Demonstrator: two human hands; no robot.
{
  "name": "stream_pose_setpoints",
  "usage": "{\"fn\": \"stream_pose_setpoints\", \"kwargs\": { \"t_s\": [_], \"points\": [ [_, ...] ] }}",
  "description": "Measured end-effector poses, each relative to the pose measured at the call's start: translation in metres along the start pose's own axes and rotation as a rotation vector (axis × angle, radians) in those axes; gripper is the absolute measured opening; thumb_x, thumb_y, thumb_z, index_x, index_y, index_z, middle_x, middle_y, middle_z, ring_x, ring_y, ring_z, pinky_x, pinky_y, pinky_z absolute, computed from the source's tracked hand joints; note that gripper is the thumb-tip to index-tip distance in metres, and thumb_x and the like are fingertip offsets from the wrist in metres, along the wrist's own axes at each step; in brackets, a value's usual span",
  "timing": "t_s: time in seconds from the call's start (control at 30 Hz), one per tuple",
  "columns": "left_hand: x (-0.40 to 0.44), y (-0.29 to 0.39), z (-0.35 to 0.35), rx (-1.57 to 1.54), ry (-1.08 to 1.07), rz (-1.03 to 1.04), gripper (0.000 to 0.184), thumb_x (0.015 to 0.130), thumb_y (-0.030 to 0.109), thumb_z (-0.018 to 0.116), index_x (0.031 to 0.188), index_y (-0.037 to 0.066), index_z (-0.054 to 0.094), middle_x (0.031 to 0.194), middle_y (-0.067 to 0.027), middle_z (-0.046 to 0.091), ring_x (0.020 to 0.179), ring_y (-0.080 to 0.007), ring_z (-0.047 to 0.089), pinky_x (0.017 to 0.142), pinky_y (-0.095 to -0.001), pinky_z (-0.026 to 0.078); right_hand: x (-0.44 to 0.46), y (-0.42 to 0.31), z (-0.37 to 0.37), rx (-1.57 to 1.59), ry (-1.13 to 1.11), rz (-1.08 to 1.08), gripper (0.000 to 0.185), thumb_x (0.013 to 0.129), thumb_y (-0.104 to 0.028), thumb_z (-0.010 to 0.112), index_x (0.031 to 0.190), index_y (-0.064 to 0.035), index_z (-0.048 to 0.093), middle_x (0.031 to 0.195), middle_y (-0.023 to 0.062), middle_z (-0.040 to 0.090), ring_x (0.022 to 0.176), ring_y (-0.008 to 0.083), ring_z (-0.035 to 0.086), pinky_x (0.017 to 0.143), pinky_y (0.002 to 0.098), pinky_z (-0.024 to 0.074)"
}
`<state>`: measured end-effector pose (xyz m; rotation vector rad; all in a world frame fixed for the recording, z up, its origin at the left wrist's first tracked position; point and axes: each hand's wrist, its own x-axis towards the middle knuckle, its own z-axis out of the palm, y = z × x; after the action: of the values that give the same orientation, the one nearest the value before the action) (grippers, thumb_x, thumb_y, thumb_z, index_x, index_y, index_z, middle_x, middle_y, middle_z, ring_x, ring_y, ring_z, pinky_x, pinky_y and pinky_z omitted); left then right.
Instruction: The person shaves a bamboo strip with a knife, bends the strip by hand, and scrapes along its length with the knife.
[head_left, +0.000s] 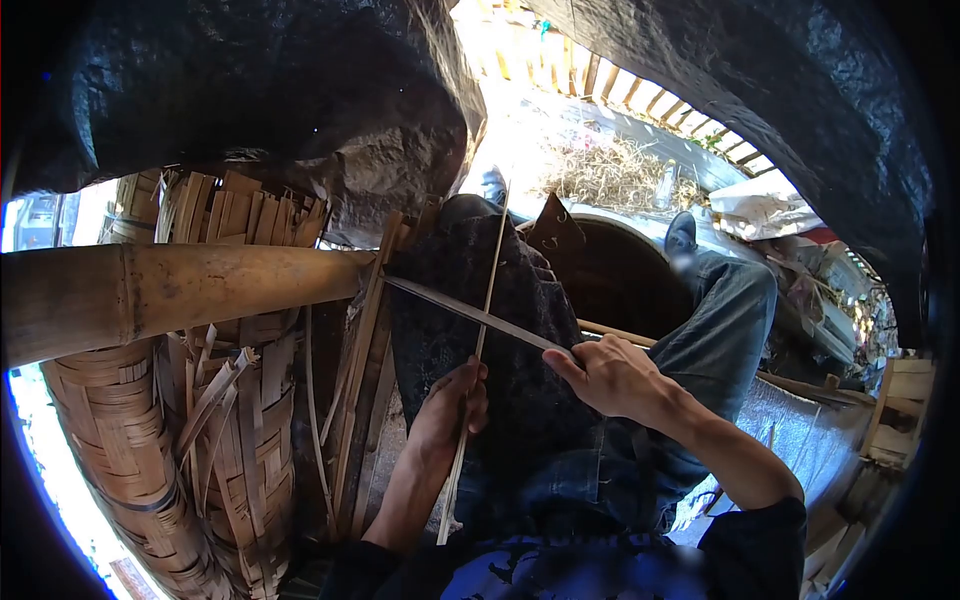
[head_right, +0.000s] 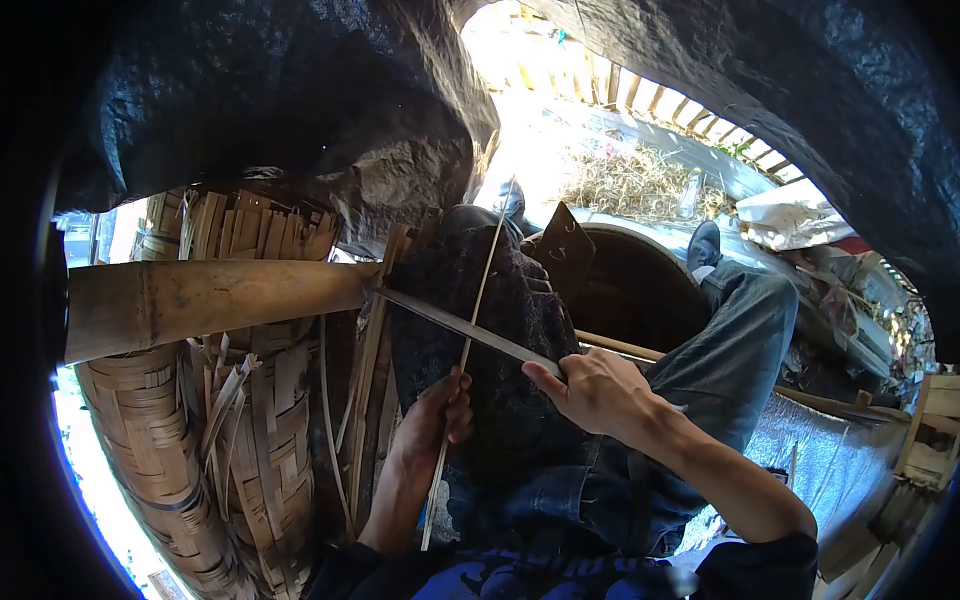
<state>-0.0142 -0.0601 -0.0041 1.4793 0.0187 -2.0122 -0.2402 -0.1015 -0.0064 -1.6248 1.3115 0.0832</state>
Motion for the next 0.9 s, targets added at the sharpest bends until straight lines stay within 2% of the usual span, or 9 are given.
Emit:
{"fn": "stream_pose_setpoints", "kwargs": {
  "t_s": [0.13,0.3,0.53,0.6,0.73,0.83,0.9],
  "points": [
    [0.001,0.0,0.001,0.074,0.01,0.029,0.024,0.093,0.032,0.052,0.088,0.009,0.054,0.057,0.0027,0.044,0.043,-0.0078,0.04,0.041,-0.0215,0.032,0.001,0.001,0.005,0.044,-0.006,0.032,0.072,0.094,-0.057,0.03,0.056,-0.0008,0.055,0.047,0.0147,0.05,0.046,0.0304,0.055,0.05,0.0419,0.0455],
    [0.001,-0.002,0.001,0.151,0.059,0.031,0.025,0.093,0.033,0.053,0.088,0.009,0.054,0.056,0.0035,0.042,0.044,-0.0072,0.039,0.042,-0.0216,0.033,0.006,0.01,0.017,-0.064,0.117,-0.032,0.073,0.093,-0.056,0.032,0.049,-0.0016,0.052,0.044,0.0149,0.048,0.043,0.0323,0.055,0.045,0.042,0.0453],
    [-0.004,-0.001,0.002,0.126,0.094,0.005,0.027,0.092,0.035,0.054,0.089,0.008,0.054,0.057,0.0035,0.04,0.046,-0.0078,0.039,0.044,-0.0223,0.032,0.014,0.002,0.026,-0.063,0.157,0.022,0.071,0.091,-0.058,0.037,0.053,-0.0008,0.057,0.047,0.0166,0.053,0.048,0.0337,0.059,0.048,0.0416,0.0478],
    [-0.007,0.0,0.006,0.13,0.103,0.0,0.025,0.093,0.034,0.053,0.09,0.009,0.054,0.057,0.0041,0.038,0.046,-0.0077,0.037,0.044,-0.0218,0.031,0.015,0.0,0.029,-0.084,0.249,-0.013,0.07,0.09,-0.058,0.039,0.055,-0.0006,0.059,0.048,0.0173,0.054,0.049,0.0346,0.06,0.047,0.0413,0.0479],
    [-0.009,0.004,0.006,0.117,0.092,0.017,0.022,0.093,0.032,0.052,0.089,0.01,0.053,0.057,0.0047,0.036,0.045,-0.0076,0.035,0.043,-0.0214,0.03,0.022,-0.002,0.029,-0.097,0.232,0.02,0.069,0.09,-0.057,0.041,0.056,-0.0003,0.059,0.05,0.0184,0.056,0.048,0.0357,0.06,0.046,0.0419,0.0477],
    [-0.015,0.001,0.007,0.157,0.107,-0.039,0.025,0.093,0.033,0.053,0.088,0.008,0.053,0.057,0.0035,0.039,0.047,-0.0077,0.039,0.044,-0.0214,0.032,0.037,0.006,0.034,-0.118,0.331,-0.05,0.066,0.091,-0.054,0.042,0.058,0.0004,0.061,0.052,0.0203,0.057,0.048,0.0365,0.06,0.045,0.0429,0.0486],
    [-0.019,-0.005,0.003,0.129,0.066,-0.05,0.026,0.093,0.034,0.053,0.088,0.008,0.053,0.057,0.0036,0.039,0.047,-0.0073,0.039,0.044,-0.0211,0.032,0.058,0.016,0.033,-0.141,0.592,-0.032,0.051,0.092,-0.041,0.048,0.058,-0.0036,0.054,0.054,0.0198,0.055,0.055,0.0382,0.059,0.047,0.0461,0.0459]
  ]
}}
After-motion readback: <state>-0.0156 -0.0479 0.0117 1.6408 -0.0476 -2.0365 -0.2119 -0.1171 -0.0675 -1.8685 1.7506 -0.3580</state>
